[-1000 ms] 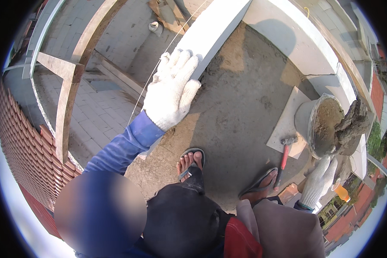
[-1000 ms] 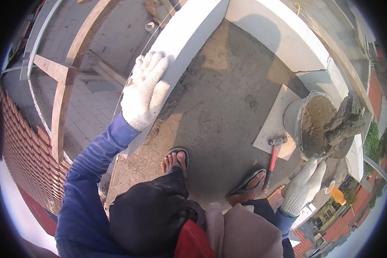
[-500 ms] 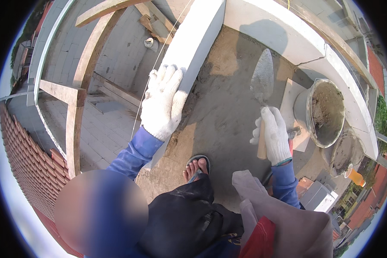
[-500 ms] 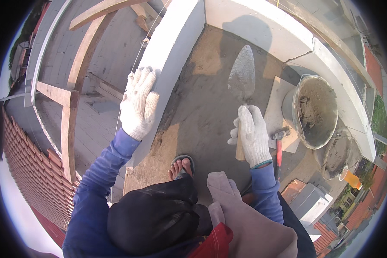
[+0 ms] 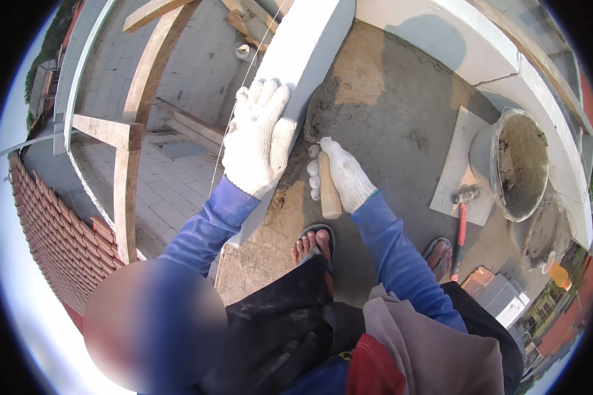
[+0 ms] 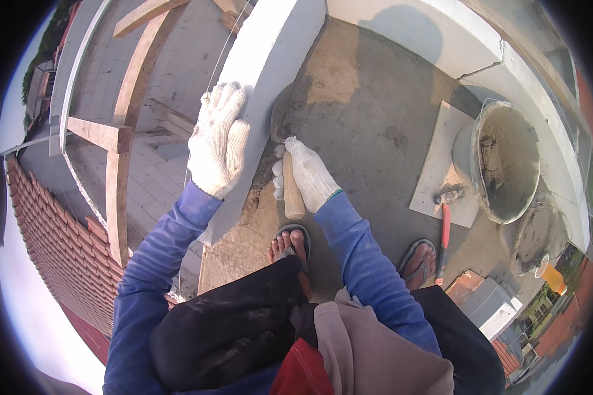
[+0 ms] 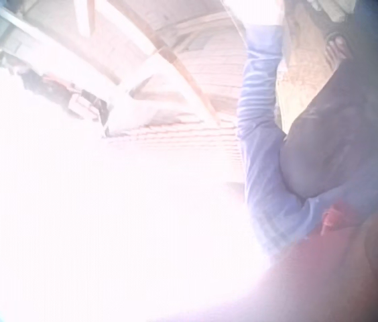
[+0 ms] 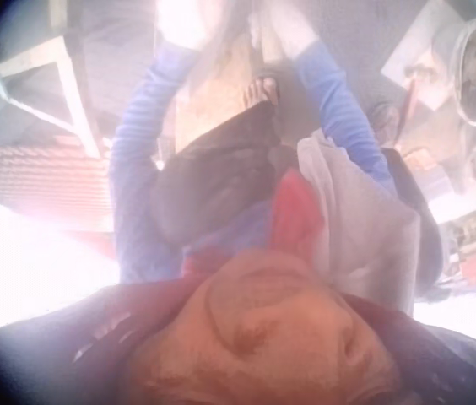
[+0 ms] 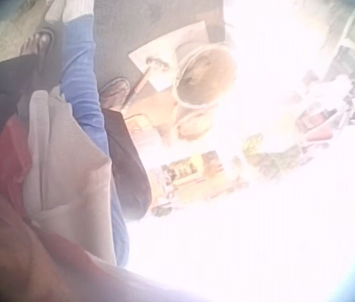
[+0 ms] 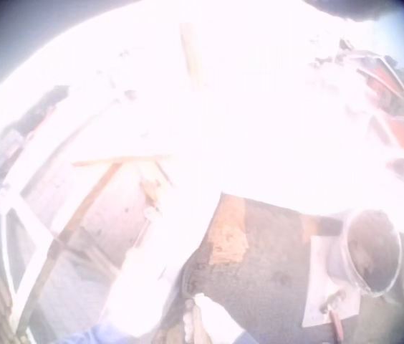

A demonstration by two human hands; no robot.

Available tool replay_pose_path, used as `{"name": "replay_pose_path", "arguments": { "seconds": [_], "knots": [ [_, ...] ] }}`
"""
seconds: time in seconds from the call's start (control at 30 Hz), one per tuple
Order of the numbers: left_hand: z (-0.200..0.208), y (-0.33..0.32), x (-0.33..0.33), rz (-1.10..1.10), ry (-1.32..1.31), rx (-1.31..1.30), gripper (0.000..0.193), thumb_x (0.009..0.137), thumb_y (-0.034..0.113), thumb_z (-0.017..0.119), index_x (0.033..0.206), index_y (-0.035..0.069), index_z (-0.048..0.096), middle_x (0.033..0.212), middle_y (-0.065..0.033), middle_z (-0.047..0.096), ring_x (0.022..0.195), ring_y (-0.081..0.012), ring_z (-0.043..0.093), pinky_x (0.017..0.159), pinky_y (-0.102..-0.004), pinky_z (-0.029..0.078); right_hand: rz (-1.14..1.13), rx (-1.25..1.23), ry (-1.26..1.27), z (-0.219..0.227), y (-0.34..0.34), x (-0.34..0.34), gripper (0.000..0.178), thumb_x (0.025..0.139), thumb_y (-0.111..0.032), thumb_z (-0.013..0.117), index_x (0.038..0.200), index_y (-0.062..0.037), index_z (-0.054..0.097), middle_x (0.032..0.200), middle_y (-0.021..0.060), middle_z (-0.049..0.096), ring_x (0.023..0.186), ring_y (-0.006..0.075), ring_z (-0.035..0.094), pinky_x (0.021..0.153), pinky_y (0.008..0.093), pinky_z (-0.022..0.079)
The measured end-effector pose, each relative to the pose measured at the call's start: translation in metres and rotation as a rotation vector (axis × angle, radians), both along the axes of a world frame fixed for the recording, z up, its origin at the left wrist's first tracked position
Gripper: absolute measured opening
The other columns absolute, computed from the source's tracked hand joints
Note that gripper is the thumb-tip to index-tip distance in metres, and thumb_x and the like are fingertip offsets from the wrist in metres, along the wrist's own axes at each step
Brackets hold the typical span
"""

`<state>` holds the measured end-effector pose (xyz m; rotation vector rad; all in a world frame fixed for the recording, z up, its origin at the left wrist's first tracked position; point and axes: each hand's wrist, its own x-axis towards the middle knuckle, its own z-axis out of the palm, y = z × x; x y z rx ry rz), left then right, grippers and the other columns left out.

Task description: The person scoops mortar from a bucket with a trowel, spreads it on a concrete ledge, places a white concrete block, and taps it into position with a hammer. The person repeats this process for additional blocks along the ledge.

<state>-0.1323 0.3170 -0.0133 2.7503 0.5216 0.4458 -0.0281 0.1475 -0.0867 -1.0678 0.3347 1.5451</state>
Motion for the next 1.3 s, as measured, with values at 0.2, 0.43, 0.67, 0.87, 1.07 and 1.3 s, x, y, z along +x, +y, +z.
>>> {"name": "replay_pose_path", "arguments": {
  "seconds": [0.2,0.43,0.67,0.87,1.07,1.3],
  "knots": [
    [-0.009,0.001,0.000,-0.024,-0.061,0.039,0.049,0.116,0.031,0.059,0.157,0.006,0.065,0.160,-0.0244,0.064,0.158,-0.0460,0.051,0.136,-0.0550,0.032,-0.007,-0.020,0.164,0.030,-0.046,-0.084,0.040,0.118,-0.051,0.053,0.115,-0.0122,0.062,0.082,0.0052,0.066,0.057,0.0201,0.062,0.051,0.0408,0.057],
    [-0.010,0.005,-0.002,-0.041,-0.235,-0.118,0.042,0.116,0.026,0.063,0.151,0.004,0.069,0.153,-0.0231,0.071,0.153,-0.0455,0.059,0.136,-0.0549,0.033,-0.421,-0.064,0.281,0.003,-0.053,-0.131,0.036,0.117,-0.045,0.053,0.119,-0.0102,0.062,0.089,0.0064,0.068,0.071,0.0254,0.069,0.066,0.0472,0.063],
    [-0.022,0.010,-0.005,-0.050,-0.308,-0.133,0.040,0.108,0.024,0.070,0.145,0.009,0.073,0.146,-0.0237,0.072,0.137,-0.0547,0.064,0.125,-0.0564,0.046,-0.286,-0.077,-0.005,-0.045,-0.011,-0.204,0.042,0.115,-0.051,0.056,0.118,-0.0098,0.061,0.099,0.0109,0.069,0.074,0.0282,0.068,0.068,0.0496,0.063],
    [-0.008,0.004,-0.007,-0.050,-0.285,-0.115,0.038,0.113,0.022,0.067,0.148,0.008,0.072,0.148,-0.0258,0.072,0.145,-0.0498,0.063,0.129,-0.0531,0.043,-0.333,-0.126,0.276,-0.054,-0.028,-0.199,0.039,0.112,-0.051,0.059,0.115,-0.0115,0.062,0.097,0.0105,0.068,0.079,0.0307,0.067,0.074,0.0554,0.061],
    [-0.006,0.004,-0.006,-0.035,-0.235,-0.071,0.039,0.112,0.025,0.069,0.148,0.009,0.072,0.148,-0.0272,0.071,0.143,-0.0500,0.064,0.126,-0.0533,0.046,-0.313,-0.163,0.314,-0.038,-0.032,-0.262,0.032,0.113,-0.042,0.062,0.113,-0.0106,0.062,0.094,0.0097,0.067,0.085,0.0333,0.070,0.081,0.0591,0.062],
    [-0.026,0.010,-0.013,-0.021,-0.313,0.007,0.040,0.110,0.033,0.069,0.144,0.012,0.074,0.146,-0.0220,0.073,0.135,-0.0530,0.065,0.119,-0.0564,0.052,-0.310,-0.196,0.398,-0.051,-0.057,-0.252,0.026,0.110,-0.037,0.065,0.110,-0.0104,0.064,0.092,0.0074,0.063,0.089,0.0296,0.067,0.102,0.0644,0.059]
  ]
}}
